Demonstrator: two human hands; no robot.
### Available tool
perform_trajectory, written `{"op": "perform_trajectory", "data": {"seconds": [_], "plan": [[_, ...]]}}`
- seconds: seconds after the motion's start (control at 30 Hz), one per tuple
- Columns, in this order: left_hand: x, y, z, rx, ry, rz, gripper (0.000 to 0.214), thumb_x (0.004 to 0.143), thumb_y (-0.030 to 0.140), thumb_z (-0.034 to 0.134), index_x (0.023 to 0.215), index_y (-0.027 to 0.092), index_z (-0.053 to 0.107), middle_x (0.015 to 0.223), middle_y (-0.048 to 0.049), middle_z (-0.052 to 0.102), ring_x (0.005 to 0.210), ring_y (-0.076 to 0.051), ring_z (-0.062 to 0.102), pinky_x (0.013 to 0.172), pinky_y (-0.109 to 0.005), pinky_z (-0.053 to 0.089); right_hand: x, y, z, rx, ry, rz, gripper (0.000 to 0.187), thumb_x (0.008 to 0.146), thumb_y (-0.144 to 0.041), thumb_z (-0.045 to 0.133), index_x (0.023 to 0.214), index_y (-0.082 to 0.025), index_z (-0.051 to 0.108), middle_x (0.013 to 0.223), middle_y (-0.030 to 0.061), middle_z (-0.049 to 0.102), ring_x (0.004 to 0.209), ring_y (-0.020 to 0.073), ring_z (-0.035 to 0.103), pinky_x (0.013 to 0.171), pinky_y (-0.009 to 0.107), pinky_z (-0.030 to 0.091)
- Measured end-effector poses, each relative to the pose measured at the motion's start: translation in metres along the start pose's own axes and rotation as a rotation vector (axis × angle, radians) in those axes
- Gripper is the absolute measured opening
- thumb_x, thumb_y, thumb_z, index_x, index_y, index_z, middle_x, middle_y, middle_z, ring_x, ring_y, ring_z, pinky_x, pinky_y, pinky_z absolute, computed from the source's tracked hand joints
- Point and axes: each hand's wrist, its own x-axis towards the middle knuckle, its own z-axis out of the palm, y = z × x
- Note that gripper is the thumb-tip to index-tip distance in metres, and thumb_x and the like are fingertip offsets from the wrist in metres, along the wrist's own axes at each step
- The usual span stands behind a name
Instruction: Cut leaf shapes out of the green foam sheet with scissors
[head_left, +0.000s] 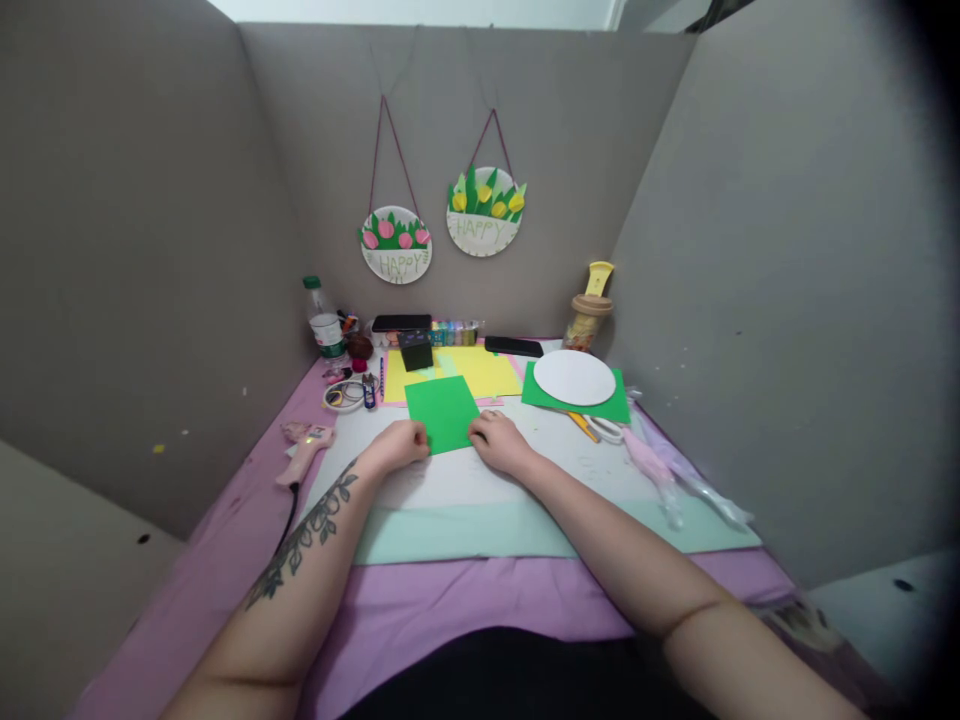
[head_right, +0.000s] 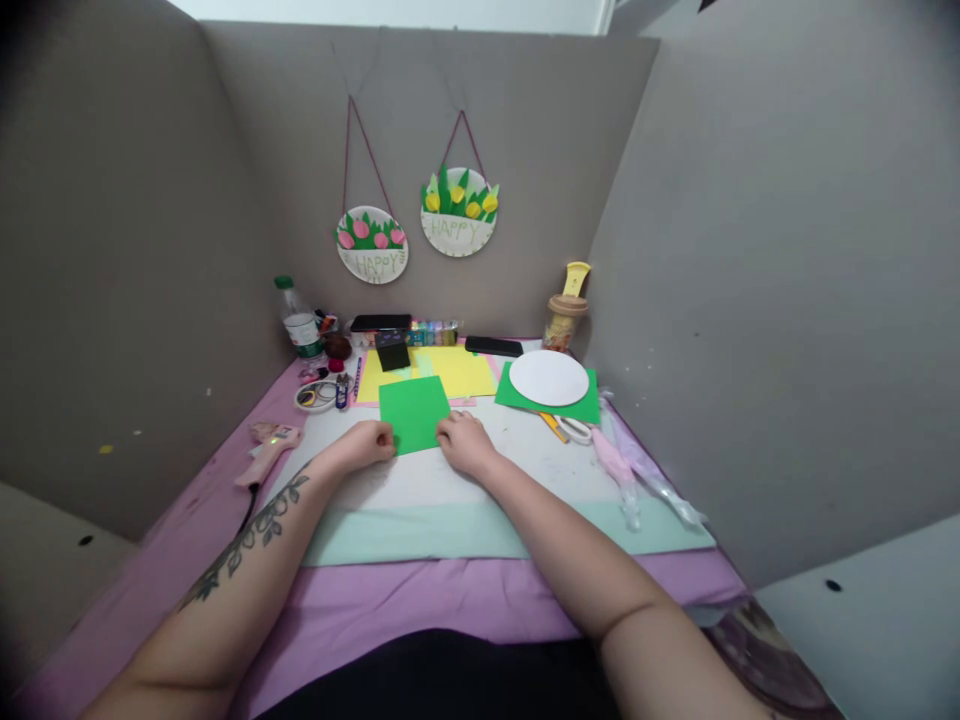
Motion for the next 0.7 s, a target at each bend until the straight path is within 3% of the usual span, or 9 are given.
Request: {"op": "perform_trajectory", "data": {"seconds": [0.1,0.2,0.37,0.5,0.7], "plan": [[-0.002,-0.004,-0.004,-0.049,-0.027,-0.008,0.013,0.066,0.029,0.056,0.069,0.017,0.061,0.064,-0.0001,0.062,0.061,-0.014,0.053,0.055,-0.023,0.033,-0.007,-0.016,0.003,-0.018,-0.051,-0.144,0.029,0.089,-0.022,0.045,0.107,-0.017,0.068,0.114,0.0099,0.065,0.105,0.0241,0.051,0.094,0.037,0.037],[-0.004,-0.006,-0.007,-0.072,-0.046,-0.011,0.015,0.066,0.030,0.056,0.069,0.016,0.062,0.064,-0.0001,0.062,0.059,-0.014,0.052,0.054,-0.023,0.033,-0.011,-0.031,0.009,-0.010,-0.134,-0.269,0.040,0.091,-0.026,0.043,0.123,-0.009,0.060,0.134,0.0155,0.053,0.119,0.0272,0.047,0.103,0.041,0.033],[-0.004,-0.005,-0.010,-0.083,-0.080,-0.012,0.016,0.064,0.030,0.057,0.069,0.016,0.061,0.061,0.0010,0.059,0.058,-0.013,0.050,0.053,-0.023,0.033,-0.011,-0.047,0.018,0.039,-0.204,-0.354,0.049,0.091,-0.031,0.042,0.135,-0.008,0.049,0.141,0.0173,0.044,0.132,0.0289,0.035,0.109,0.045,0.029],[-0.006,-0.004,-0.013,-0.106,-0.101,-0.010,0.014,0.063,0.029,0.057,0.068,0.016,0.061,0.060,0.0015,0.058,0.057,-0.013,0.049,0.052,-0.023,0.032,-0.014,-0.053,0.012,-0.004,-0.226,-0.320,0.051,0.091,-0.035,0.044,0.137,-0.013,0.047,0.143,0.0151,0.042,0.134,0.0317,0.032,0.108,0.049,0.028],[-0.008,-0.005,-0.012,-0.144,-0.120,-0.012,0.014,0.063,0.025,0.057,0.071,0.016,0.063,0.061,0.0017,0.058,0.057,-0.013,0.050,0.052,-0.022,0.032,-0.024,-0.047,-0.011,-0.169,-0.226,-0.104,0.041,0.088,-0.035,0.049,0.125,-0.020,0.060,0.141,0.0125,0.046,0.132,0.0363,0.033,0.105,0.057,0.025]]}}
